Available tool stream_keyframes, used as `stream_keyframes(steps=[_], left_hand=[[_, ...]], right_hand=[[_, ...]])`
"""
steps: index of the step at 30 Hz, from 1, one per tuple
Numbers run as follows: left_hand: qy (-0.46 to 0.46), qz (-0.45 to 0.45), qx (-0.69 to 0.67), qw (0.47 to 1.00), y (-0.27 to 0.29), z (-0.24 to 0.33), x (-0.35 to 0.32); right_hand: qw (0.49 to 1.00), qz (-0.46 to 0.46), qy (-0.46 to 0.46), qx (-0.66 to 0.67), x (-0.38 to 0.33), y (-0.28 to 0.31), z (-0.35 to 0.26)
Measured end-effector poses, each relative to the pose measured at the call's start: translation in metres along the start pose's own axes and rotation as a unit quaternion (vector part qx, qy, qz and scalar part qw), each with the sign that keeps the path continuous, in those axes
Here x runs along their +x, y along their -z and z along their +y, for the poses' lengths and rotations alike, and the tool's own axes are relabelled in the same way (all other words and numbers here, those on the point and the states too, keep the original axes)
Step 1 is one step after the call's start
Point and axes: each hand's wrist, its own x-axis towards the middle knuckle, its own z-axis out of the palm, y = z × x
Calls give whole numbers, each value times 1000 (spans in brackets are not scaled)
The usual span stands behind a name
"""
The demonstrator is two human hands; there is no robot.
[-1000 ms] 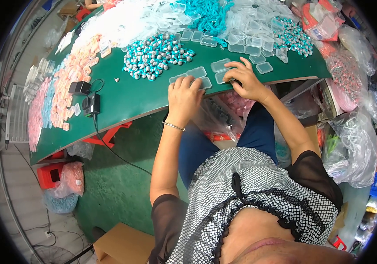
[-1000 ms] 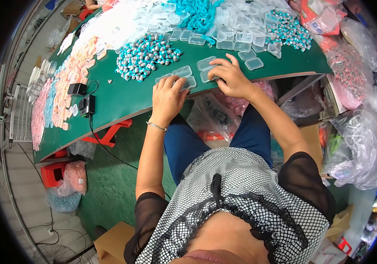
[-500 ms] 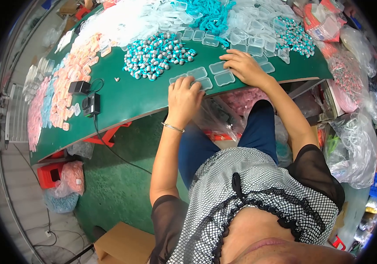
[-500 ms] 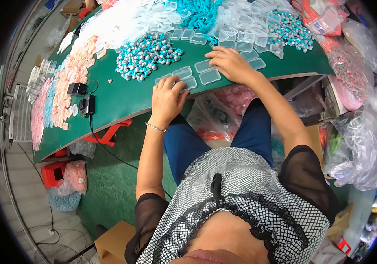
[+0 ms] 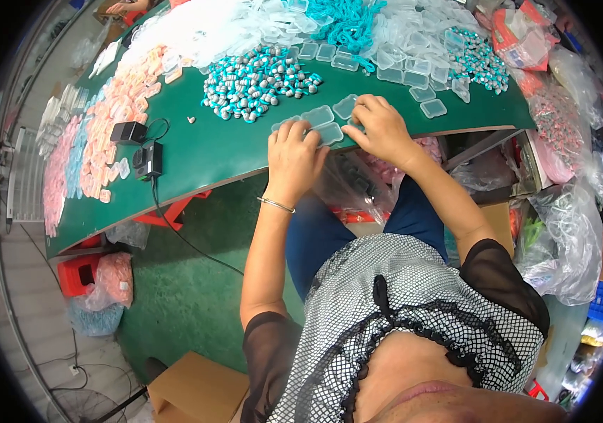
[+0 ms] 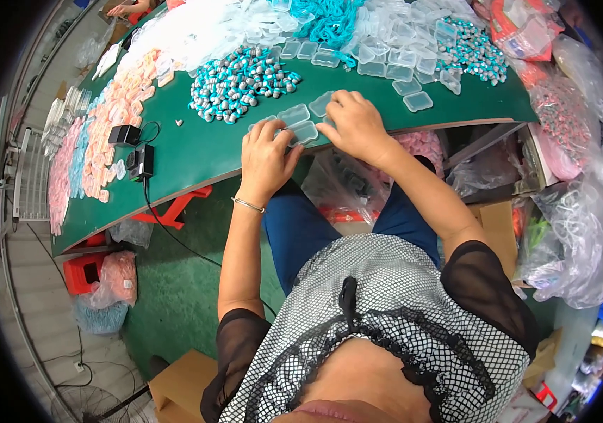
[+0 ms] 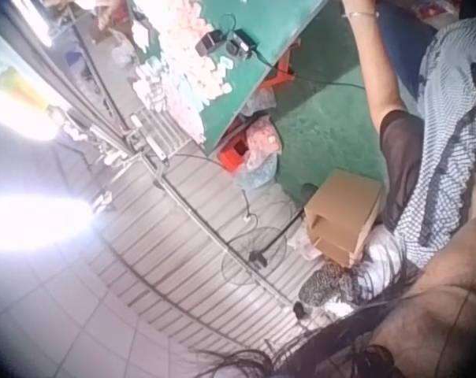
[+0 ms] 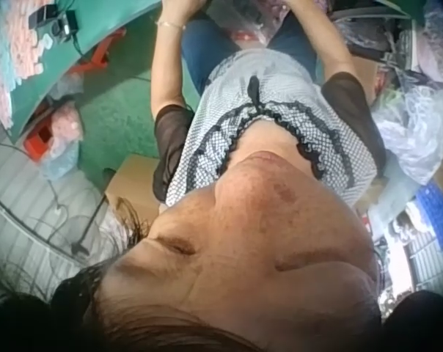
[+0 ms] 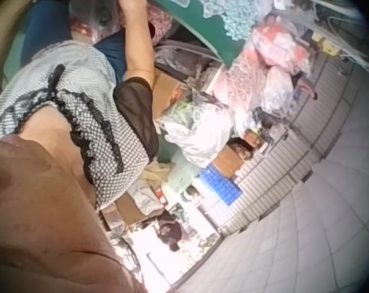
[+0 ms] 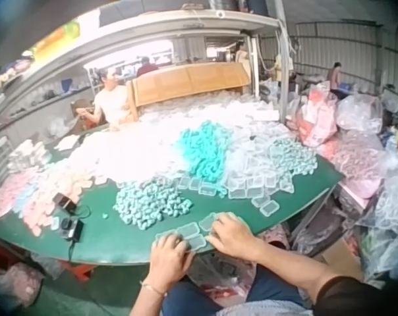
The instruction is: Sorting and placing small decorative or functional components into small plastic containers.
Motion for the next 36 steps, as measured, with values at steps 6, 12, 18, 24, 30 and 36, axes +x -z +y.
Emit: stream_keyframes(steps=[6,12,18,24,30,36], left_hand=[[29,26,2,999,0,13,8],[-22,-3,5,1000,-24,36,27],[-21,2,-8,1000,-17,19,15],[-40,-14,-32,999,-9,7,9],[-53,-7,-33,998,-5,4,8],[-43,-21,-28,998,1,2,2]], right_hand=[[999,28,-37,11,22,-1,28],[973,42,63,-216,60,-28,65],[992,-27,68,-101,21,-10,40],[995,-7,61,-76,23,-1,35],[981,-88,86,-149,40,-9,51],[997,30,74,-22,32,12,23]])
